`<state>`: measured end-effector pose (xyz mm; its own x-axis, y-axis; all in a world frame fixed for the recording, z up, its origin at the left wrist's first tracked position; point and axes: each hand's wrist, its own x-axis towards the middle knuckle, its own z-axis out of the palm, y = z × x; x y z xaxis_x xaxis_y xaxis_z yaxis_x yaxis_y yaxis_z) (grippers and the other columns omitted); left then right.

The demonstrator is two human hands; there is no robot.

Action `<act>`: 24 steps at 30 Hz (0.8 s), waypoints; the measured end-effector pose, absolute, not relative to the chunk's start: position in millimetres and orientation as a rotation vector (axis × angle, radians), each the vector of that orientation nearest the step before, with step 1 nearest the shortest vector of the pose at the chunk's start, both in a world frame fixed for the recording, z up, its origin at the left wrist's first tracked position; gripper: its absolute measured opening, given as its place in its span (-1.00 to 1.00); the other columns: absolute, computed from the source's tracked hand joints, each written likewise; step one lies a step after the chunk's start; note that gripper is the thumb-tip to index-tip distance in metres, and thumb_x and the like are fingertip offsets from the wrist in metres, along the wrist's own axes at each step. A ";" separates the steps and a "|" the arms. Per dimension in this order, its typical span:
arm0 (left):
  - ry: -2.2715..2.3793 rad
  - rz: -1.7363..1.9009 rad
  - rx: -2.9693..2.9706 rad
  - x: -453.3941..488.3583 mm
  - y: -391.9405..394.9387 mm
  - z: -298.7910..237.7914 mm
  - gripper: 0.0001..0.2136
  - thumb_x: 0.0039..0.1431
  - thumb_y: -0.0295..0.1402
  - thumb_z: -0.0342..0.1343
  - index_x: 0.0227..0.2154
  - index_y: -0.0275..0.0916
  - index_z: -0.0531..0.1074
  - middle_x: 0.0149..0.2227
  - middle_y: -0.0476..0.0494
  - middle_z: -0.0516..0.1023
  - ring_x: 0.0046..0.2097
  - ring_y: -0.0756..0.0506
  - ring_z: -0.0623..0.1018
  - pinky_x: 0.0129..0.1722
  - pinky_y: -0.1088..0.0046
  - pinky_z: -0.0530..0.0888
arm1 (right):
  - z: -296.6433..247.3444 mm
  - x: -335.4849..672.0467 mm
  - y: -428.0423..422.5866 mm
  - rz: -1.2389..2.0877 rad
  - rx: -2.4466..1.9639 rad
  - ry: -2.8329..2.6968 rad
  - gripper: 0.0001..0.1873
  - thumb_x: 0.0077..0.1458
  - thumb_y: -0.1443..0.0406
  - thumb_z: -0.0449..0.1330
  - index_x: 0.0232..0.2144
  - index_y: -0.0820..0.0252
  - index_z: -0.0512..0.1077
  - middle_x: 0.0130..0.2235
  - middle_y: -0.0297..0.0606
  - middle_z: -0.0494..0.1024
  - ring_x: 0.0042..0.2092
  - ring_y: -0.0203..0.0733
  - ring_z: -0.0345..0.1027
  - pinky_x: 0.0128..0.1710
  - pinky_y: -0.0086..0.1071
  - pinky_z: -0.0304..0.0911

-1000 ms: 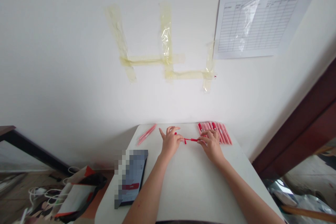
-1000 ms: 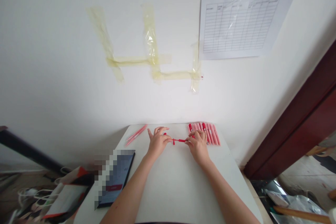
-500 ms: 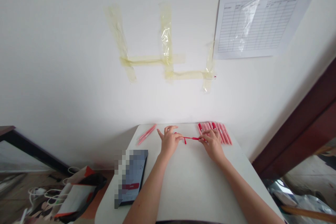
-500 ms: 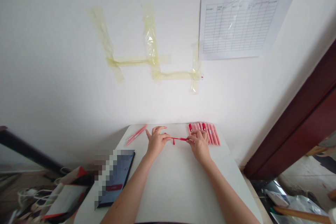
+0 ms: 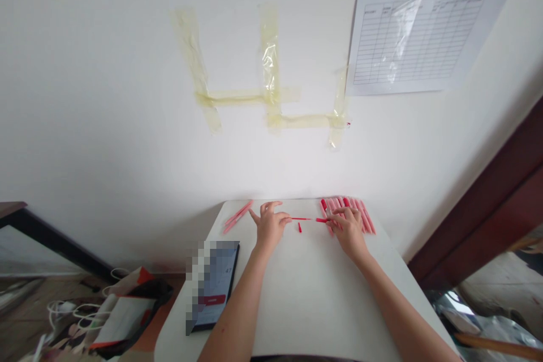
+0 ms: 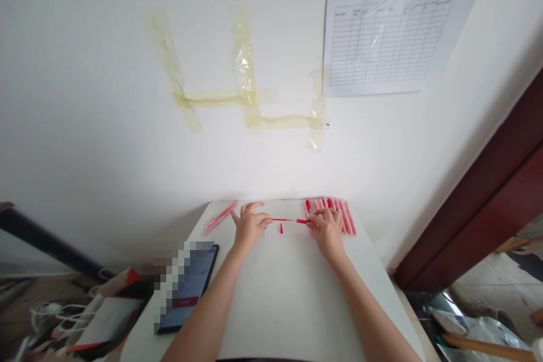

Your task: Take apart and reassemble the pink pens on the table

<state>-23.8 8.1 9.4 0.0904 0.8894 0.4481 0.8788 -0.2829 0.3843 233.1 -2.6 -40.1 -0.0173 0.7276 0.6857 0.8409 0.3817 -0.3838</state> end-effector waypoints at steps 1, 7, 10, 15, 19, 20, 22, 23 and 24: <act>1.875 0.975 2.305 -24.1 8.1 9.5 -0.95 0.09 -0.28 0.25 -0.44 0.04 0.60 0.09 0.00 0.46 0.18 -0.27 0.27 0.18 -0.45 -0.28 | -39.7 233.5 -2.7 -0.155 -1.376 -1.763 -0.78 0.19 0.16 0.13 -0.30 0.02 0.58 -0.13 -0.14 0.46 0.01 0.08 0.15 -0.03 0.04 0.18; 1.903 1.028 2.270 -25.6 8.4 10.6 -0.92 0.14 -0.31 0.21 -0.40 0.00 0.59 0.08 -0.04 0.47 0.17 -0.26 0.30 0.17 -0.47 -0.26 | -39.3 238.0 1.6 0.049 -1.337 -1.655 -0.74 0.17 0.11 0.14 -0.25 0.03 0.58 -0.13 -0.14 0.48 0.01 0.07 0.19 0.01 0.02 0.14; 1.898 1.061 2.262 -25.9 8.7 10.3 -0.93 0.14 -0.31 0.21 -0.40 -0.01 0.59 0.07 -0.04 0.48 0.16 -0.26 0.30 0.16 -0.48 -0.26 | -39.2 240.9 5.0 0.209 -1.287 -1.584 -0.72 0.14 0.07 0.16 -0.28 0.05 0.58 -0.13 -0.15 0.48 0.02 0.05 0.25 0.11 0.07 0.03; 1.849 1.110 2.266 -22.0 5.7 11.9 -0.93 0.15 -0.28 0.20 -0.40 0.01 0.59 0.06 -0.03 0.49 0.16 -0.24 0.32 0.17 -0.46 -0.21 | -38.9 243.9 8.4 0.429 -1.161 -1.499 -0.69 0.08 -0.01 0.22 -0.28 0.00 0.59 -0.05 -0.21 0.45 0.07 0.02 0.27 0.18 0.05 -0.01; 1.748 1.207 2.323 -14.9 -0.3 17.4 -0.92 0.16 -0.25 0.20 -0.38 0.03 0.59 0.05 -0.03 0.49 0.16 -0.20 0.34 0.22 -0.38 -0.19 | -39.5 244.5 9.5 0.465 -1.125 -1.526 -0.67 0.04 -0.04 0.24 -0.29 -0.01 0.60 -0.06 -0.18 0.45 0.10 0.05 0.24 0.17 0.03 0.04; 1.715 1.231 2.351 -13.1 -1.8 19.0 -0.92 0.15 -0.25 0.20 -0.39 0.03 0.59 0.05 -0.03 0.49 0.16 -0.19 0.34 0.24 -0.36 -0.20 | -39.7 244.7 9.6 0.467 -1.124 -1.523 -0.66 0.04 -0.05 0.24 -0.29 -0.01 0.60 -0.05 -0.18 0.44 0.10 0.05 0.24 0.16 0.04 0.05; 1.660 1.273 2.395 -10.5 -4.2 21.8 -0.92 0.15 -0.25 0.21 -0.40 0.02 0.60 0.03 -0.03 0.50 0.16 -0.19 0.34 0.26 -0.31 -0.22 | -39.7 245.3 9.4 0.467 -1.128 -1.507 -0.66 0.04 -0.05 0.24 -0.28 -0.01 0.60 -0.04 -0.17 0.43 0.11 0.06 0.23 0.15 0.04 0.08; 1.646 1.293 2.406 -9.6 -5.1 22.9 -0.92 0.14 -0.25 0.21 -0.41 0.02 0.60 0.03 -0.04 0.50 0.17 -0.19 0.34 0.27 -0.29 -0.22 | -39.4 245.7 9.1 0.465 -1.135 -1.499 -0.66 0.04 -0.05 0.24 -0.28 -0.02 0.60 -0.03 -0.17 0.42 0.11 0.07 0.23 0.14 0.05 0.09; 1.640 1.311 2.412 -9.1 -5.8 23.9 -0.92 0.14 -0.25 0.22 -0.41 0.02 0.60 0.02 -0.04 0.51 0.17 -0.19 0.34 0.28 -0.28 -0.22 | -38.9 246.1 8.7 0.464 -1.142 -1.490 -0.67 0.03 -0.05 0.24 -0.28 -0.02 0.60 -0.02 -0.17 0.42 0.11 0.07 0.22 0.14 0.05 0.11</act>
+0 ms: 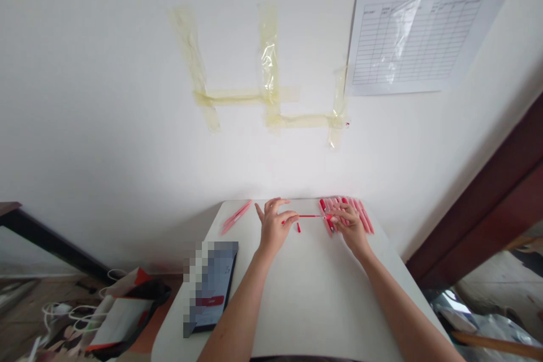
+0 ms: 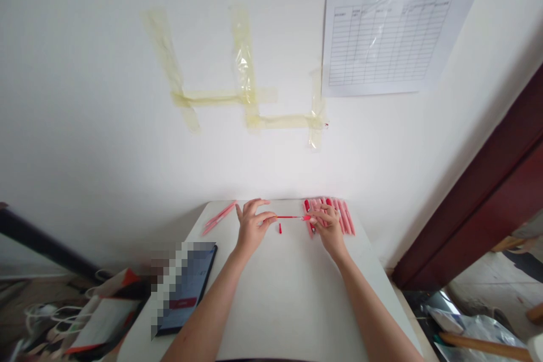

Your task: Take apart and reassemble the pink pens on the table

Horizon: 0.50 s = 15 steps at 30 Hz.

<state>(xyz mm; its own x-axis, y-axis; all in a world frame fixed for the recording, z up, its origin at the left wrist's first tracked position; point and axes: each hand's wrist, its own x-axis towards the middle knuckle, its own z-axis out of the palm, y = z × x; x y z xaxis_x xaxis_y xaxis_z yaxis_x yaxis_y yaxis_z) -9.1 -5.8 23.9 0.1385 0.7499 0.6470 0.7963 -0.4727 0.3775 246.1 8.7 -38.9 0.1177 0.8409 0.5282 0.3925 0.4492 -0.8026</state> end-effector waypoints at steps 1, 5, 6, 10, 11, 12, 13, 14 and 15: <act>-1.573 -1.273 -2.316 -8.7 -6.3 24.7 -0.92 0.14 -0.25 0.22 -0.42 0.01 0.61 0.01 -0.05 0.51 0.17 -0.19 0.34 0.28 -0.26 -0.22 | -38.2 246.5 8.1 0.465 -1.147 -1.480 -0.67 0.03 -0.05 0.24 -0.28 -0.03 0.60 -0.01 -0.17 0.42 0.11 0.08 0.22 0.12 0.05 0.13; -1.532 -1.268 -2.302 -8.1 -8.2 27.5 -0.89 0.14 -0.22 0.21 -0.43 0.01 0.61 0.01 -0.05 0.51 0.17 -0.19 0.34 0.29 -0.25 -0.24 | -34.1 246.8 5.6 0.492 -1.120 -1.449 -0.68 0.02 -0.03 0.26 -0.28 -0.02 0.59 0.00 -0.16 0.42 0.12 0.08 0.22 0.10 0.02 0.20; -1.522 -1.260 -2.305 -7.8 -8.8 28.2 -0.89 0.15 -0.21 0.20 -0.44 0.01 0.61 0.01 -0.05 0.51 0.17 -0.20 0.34 0.29 -0.25 -0.25 | -33.1 246.5 5.2 0.495 -1.106 -1.445 -0.69 0.02 -0.02 0.26 -0.28 -0.02 0.59 0.00 -0.16 0.42 0.13 0.07 0.22 0.10 0.01 0.20; -1.488 -1.210 -2.310 -6.6 -11.6 31.3 -0.86 0.16 -0.19 0.19 -0.46 0.02 0.60 0.02 -0.02 0.51 0.18 -0.21 0.33 0.28 -0.28 -0.27 | -31.4 246.6 5.4 0.464 -1.093 -1.467 -0.71 0.05 0.00 0.25 -0.29 0.01 0.58 0.01 -0.16 0.42 0.12 0.05 0.23 0.11 0.00 0.19; -1.478 -1.190 -2.309 -6.7 -12.1 32.0 -0.86 0.16 -0.19 0.18 -0.46 0.02 0.60 0.02 -0.02 0.51 0.18 -0.21 0.33 0.28 -0.29 -0.27 | -31.5 247.3 6.0 0.442 -1.105 -1.481 -0.71 0.06 0.01 0.24 -0.29 0.01 0.58 0.00 -0.16 0.43 0.12 0.05 0.23 0.10 0.00 0.18; -1.465 -1.168 -2.308 -7.0 -12.5 32.6 -0.86 0.16 -0.20 0.18 -0.46 0.03 0.60 0.02 -0.01 0.51 0.18 -0.22 0.33 0.27 -0.30 -0.28 | -31.8 248.3 6.7 0.411 -1.122 -1.497 -0.71 0.07 0.01 0.23 -0.29 0.02 0.57 -0.01 -0.15 0.44 0.10 0.05 0.24 0.10 0.01 0.17; -1.452 -1.146 -2.303 -7.6 -12.6 33.1 -0.86 0.17 -0.20 0.18 -0.46 0.03 0.60 0.02 -0.01 0.51 0.18 -0.22 0.33 0.26 -0.32 -0.28 | -32.3 249.5 7.5 0.370 -1.146 -1.514 -0.72 0.08 0.03 0.22 -0.29 0.02 0.57 -0.03 -0.15 0.45 0.09 0.05 0.25 0.10 0.02 0.15; -1.439 -1.126 -2.296 -8.3 -12.7 33.4 -0.87 0.17 -0.21 0.18 -0.46 0.02 0.59 0.02 -0.01 0.51 0.18 -0.23 0.33 0.25 -0.34 -0.29 | -32.9 250.7 8.3 0.317 -1.174 -1.532 -0.74 0.10 0.04 0.20 -0.29 0.02 0.56 -0.04 -0.16 0.45 0.08 0.05 0.25 0.10 0.04 0.13; -1.428 -1.108 -2.288 -9.1 -12.6 33.6 -0.87 0.16 -0.22 0.18 -0.45 0.02 0.59 0.02 -0.02 0.51 0.18 -0.24 0.32 0.24 -0.36 -0.30 | -33.6 251.8 9.0 0.255 -1.200 -1.552 -0.75 0.11 0.06 0.19 -0.30 0.02 0.56 -0.06 -0.17 0.46 0.07 0.05 0.25 0.11 0.05 0.11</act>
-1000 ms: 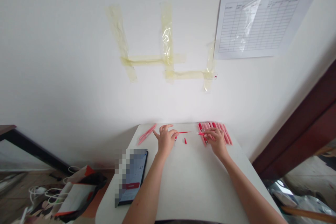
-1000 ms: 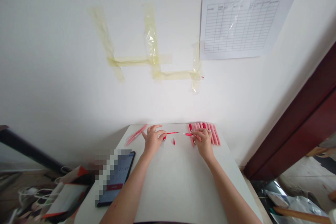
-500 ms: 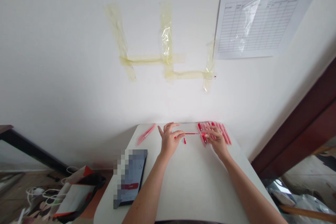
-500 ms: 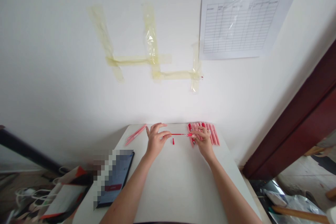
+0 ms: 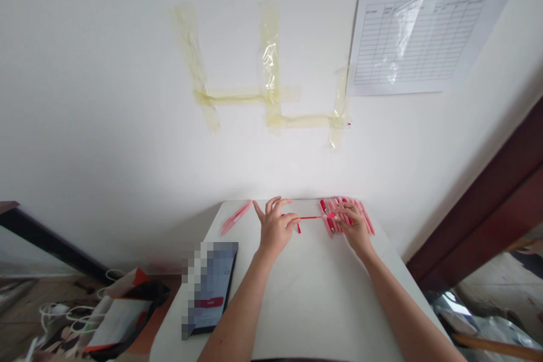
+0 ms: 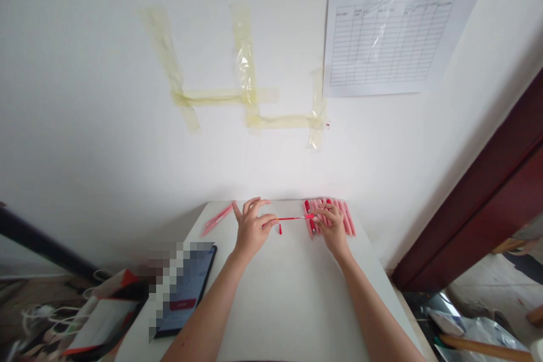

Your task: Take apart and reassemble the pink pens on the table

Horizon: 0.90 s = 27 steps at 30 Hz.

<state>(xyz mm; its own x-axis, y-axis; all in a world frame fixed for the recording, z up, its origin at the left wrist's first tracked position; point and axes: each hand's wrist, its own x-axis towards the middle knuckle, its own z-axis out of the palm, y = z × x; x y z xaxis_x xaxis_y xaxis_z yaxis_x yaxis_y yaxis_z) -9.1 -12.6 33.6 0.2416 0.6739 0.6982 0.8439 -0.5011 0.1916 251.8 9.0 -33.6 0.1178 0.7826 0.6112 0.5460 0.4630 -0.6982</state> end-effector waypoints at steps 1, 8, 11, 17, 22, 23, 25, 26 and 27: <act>-1.418 -1.091 -2.281 -9.8 -12.4 33.6 -0.88 0.16 -0.23 0.18 -0.45 0.01 0.59 0.02 -0.03 0.51 0.18 -0.26 0.32 0.23 -0.38 -0.32 | -34.2 252.7 9.5 0.189 -1.222 -1.575 -0.77 0.13 0.08 0.17 -0.30 0.01 0.56 -0.07 -0.17 0.47 0.07 0.05 0.24 0.11 0.06 0.09; -1.400 -1.016 -2.272 -11.0 -12.1 33.5 -0.92 0.13 -0.29 0.21 -0.45 0.00 0.58 -0.01 -0.03 0.52 0.17 -0.27 0.34 0.21 -0.43 -0.34 | -32.8 247.3 4.1 -0.092 -1.222 -1.846 -0.84 0.17 0.20 0.16 -0.21 0.01 0.50 -0.16 -0.26 0.54 0.04 0.03 0.21 0.11 0.02 0.10; -1.410 -1.002 -2.267 -11.3 -12.4 34.2 -0.94 0.12 -0.29 0.23 -0.43 0.00 0.58 0.01 -0.02 0.51 0.18 -0.29 0.32 0.20 -0.44 -0.36 | -28.9 241.5 -1.6 -0.157 -1.254 -1.923 -0.85 0.17 0.22 0.17 -0.20 0.00 0.48 -0.21 -0.28 0.55 0.03 0.04 0.23 0.16 0.10 0.01; -1.383 -0.930 -2.301 -7.5 -13.7 32.1 -0.89 0.13 -0.31 0.21 -0.48 -0.04 0.59 0.08 -0.05 0.46 0.21 -0.32 0.29 0.19 -0.44 -0.39 | -23.6 227.1 -10.5 -0.210 -1.228 -2.032 -0.78 0.22 0.26 0.11 -0.13 -0.08 0.50 -0.20 -0.29 0.54 0.02 0.00 0.25 0.19 0.12 -0.06; -1.447 -0.955 -2.362 -2.2 -13.9 27.9 -0.88 0.15 -0.25 0.19 -0.45 0.03 0.60 0.08 -0.02 0.46 0.22 -0.30 0.27 0.20 -0.43 -0.39 | -25.1 218.8 -11.6 -0.161 -1.204 -2.063 -0.80 0.20 0.22 0.14 -0.14 -0.08 0.50 -0.22 -0.29 0.54 -0.02 -0.03 0.28 0.18 0.07 -0.04; -1.465 -0.957 -2.371 -1.8 -13.7 27.3 -0.89 0.15 -0.25 0.19 -0.44 0.03 0.60 0.08 -0.02 0.46 0.22 -0.30 0.26 0.20 -0.43 -0.39 | -25.7 218.4 -11.2 -0.145 -1.206 -2.067 -0.80 0.20 0.21 0.15 -0.14 -0.08 0.50 -0.22 -0.30 0.54 -0.02 -0.04 0.28 0.18 0.06 -0.03; -1.499 -0.959 -2.384 -1.5 -13.3 26.0 -0.90 0.14 -0.26 0.20 -0.43 0.04 0.61 0.08 -0.02 0.46 0.22 -0.30 0.26 0.20 -0.41 -0.41 | -26.6 218.5 -10.2 -0.112 -1.212 -2.060 -0.81 0.19 0.20 0.15 -0.15 -0.09 0.51 -0.23 -0.30 0.54 -0.02 -0.03 0.28 0.16 0.05 0.00; -1.513 -0.960 -2.389 -1.3 -13.1 25.3 -0.91 0.13 -0.27 0.21 -0.43 0.04 0.61 0.08 -0.01 0.47 0.22 -0.29 0.26 0.20 -0.41 -0.41 | -26.9 218.8 -9.7 -0.099 -1.213 -2.052 -0.81 0.19 0.19 0.15 -0.16 -0.09 0.51 -0.23 -0.29 0.54 -0.02 -0.02 0.28 0.15 0.05 0.01; -1.525 -0.959 -2.395 -1.0 -12.9 24.5 -0.91 0.13 -0.28 0.22 -0.43 0.04 0.61 0.08 -0.01 0.47 0.22 -0.29 0.26 0.21 -0.40 -0.42 | -27.0 219.2 -9.4 -0.087 -1.213 -2.045 -0.80 0.19 0.19 0.15 -0.16 -0.10 0.52 -0.23 -0.28 0.54 -0.02 -0.01 0.28 0.15 0.05 0.02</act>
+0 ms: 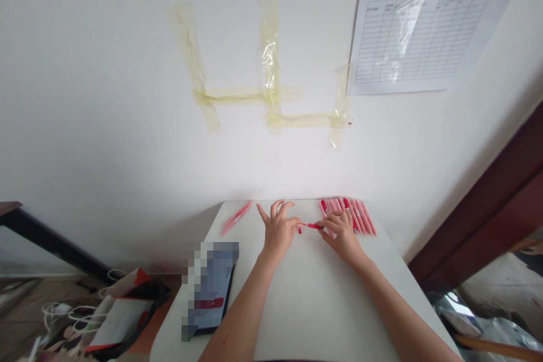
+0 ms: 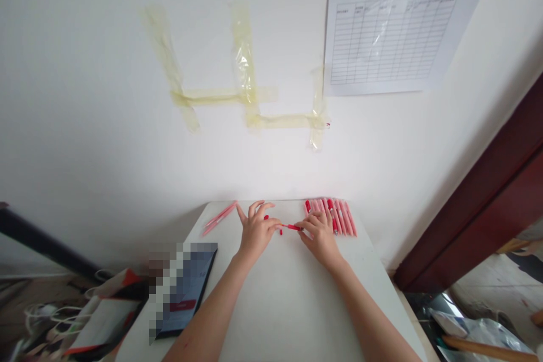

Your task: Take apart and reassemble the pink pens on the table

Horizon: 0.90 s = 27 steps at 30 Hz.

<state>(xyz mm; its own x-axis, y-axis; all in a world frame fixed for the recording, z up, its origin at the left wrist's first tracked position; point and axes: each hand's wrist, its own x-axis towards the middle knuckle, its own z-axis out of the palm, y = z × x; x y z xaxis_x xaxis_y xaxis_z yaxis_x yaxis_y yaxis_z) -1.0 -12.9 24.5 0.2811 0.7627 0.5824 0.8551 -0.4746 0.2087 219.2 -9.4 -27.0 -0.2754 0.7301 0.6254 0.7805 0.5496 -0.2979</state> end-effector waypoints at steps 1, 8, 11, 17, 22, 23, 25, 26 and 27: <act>-1.533 -0.959 -2.402 -0.6 -12.7 23.6 -0.91 0.13 -0.28 0.22 -0.43 0.04 0.61 0.08 -0.01 0.47 0.22 -0.29 0.25 0.21 -0.40 -0.43 | -27.0 219.5 -9.2 -0.078 -1.211 -2.041 -0.80 0.19 0.18 0.15 -0.16 -0.10 0.52 -0.23 -0.27 0.54 -0.02 -0.01 0.28 0.14 0.06 0.02; -1.555 -0.984 -2.430 2.6 -11.0 17.8 -0.91 0.12 -0.29 0.22 -0.45 0.05 0.60 0.06 0.01 0.48 0.21 -0.26 0.26 0.21 -0.38 -0.43 | -27.2 218.9 -10.1 -0.025 -1.182 -2.004 -0.78 0.19 0.15 0.15 -0.15 -0.11 0.54 -0.23 -0.25 0.54 -0.05 0.00 0.28 0.05 -0.02 0.14; -1.563 -0.974 -2.444 1.9 -10.3 17.3 -0.91 0.12 -0.29 0.22 -0.44 0.03 0.61 0.06 0.00 0.48 0.21 -0.26 0.26 0.21 -0.38 -0.42 | -28.7 219.0 -9.3 -0.020 -1.182 -2.017 -0.79 0.18 0.15 0.17 -0.15 -0.12 0.54 -0.23 -0.27 0.54 -0.05 -0.01 0.27 0.07 0.00 0.12; -1.644 -0.931 -2.412 -1.8 -7.2 14.0 -0.94 0.10 -0.27 0.24 -0.39 0.06 0.61 0.07 -0.02 0.47 0.21 -0.28 0.25 0.18 -0.44 -0.40 | -29.4 219.0 -9.5 -0.064 -1.257 -2.034 -0.80 0.19 0.14 0.16 -0.17 -0.13 0.54 -0.25 -0.29 0.55 -0.03 -0.01 0.29 0.19 0.17 -0.07; -1.692 -0.886 -2.373 -4.3 -4.4 11.6 -0.80 0.07 -0.25 0.27 -0.21 0.10 0.57 0.09 -0.08 0.45 0.19 -0.29 0.27 0.17 -0.46 -0.34 | -29.5 217.5 -10.8 -0.083 -1.305 -2.043 -0.81 0.18 0.14 0.15 -0.19 -0.13 0.54 -0.28 -0.30 0.55 -0.02 0.00 0.29 0.22 0.29 -0.23; -1.696 -0.886 -2.359 -4.9 -4.1 11.9 -0.75 0.06 -0.24 0.28 -0.15 0.11 0.55 0.09 -0.09 0.45 0.18 -0.29 0.28 0.17 -0.47 -0.33 | -29.7 217.8 -10.7 -0.089 -1.319 -2.031 -0.82 0.18 0.14 0.16 -0.20 -0.13 0.54 -0.28 -0.30 0.55 -0.02 0.01 0.29 0.23 0.29 -0.24; -1.706 -0.886 -2.329 -6.1 -3.5 12.9 -0.65 0.05 -0.23 0.29 -0.05 0.13 0.50 0.10 -0.11 0.44 0.17 -0.29 0.28 0.17 -0.47 -0.29 | -30.5 219.0 -10.3 -0.098 -1.345 -1.998 -0.82 0.16 0.15 0.16 -0.21 -0.12 0.54 -0.28 -0.29 0.55 0.00 0.02 0.28 0.22 0.30 -0.23; -1.713 -0.884 -2.316 -6.8 -3.2 13.4 -0.61 0.04 -0.23 0.29 -0.02 0.13 0.47 0.10 -0.12 0.43 0.17 -0.29 0.29 0.17 -0.47 -0.27 | -31.1 219.7 -10.0 -0.103 -1.357 -1.980 -0.82 0.15 0.15 0.16 -0.21 -0.11 0.54 -0.28 -0.28 0.55 0.00 0.03 0.28 0.22 0.30 -0.23; -1.721 -0.881 -2.303 -7.6 -2.8 13.7 -0.59 0.04 -0.22 0.29 0.00 0.13 0.46 0.11 -0.13 0.42 0.17 -0.29 0.29 0.17 -0.47 -0.26 | -31.7 220.5 -9.6 -0.106 -1.371 -1.962 -0.82 0.15 0.16 0.16 -0.22 -0.10 0.54 -0.27 -0.27 0.55 0.01 0.04 0.27 0.22 0.31 -0.23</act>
<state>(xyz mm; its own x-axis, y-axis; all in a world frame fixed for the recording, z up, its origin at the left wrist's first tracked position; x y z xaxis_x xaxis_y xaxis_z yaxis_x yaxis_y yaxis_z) -7.6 -2.8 13.7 0.1771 0.8336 0.5232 0.9120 -0.3389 0.2311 220.5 -9.6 -31.7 -0.1665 0.7829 0.5995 0.8431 0.4283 -0.3251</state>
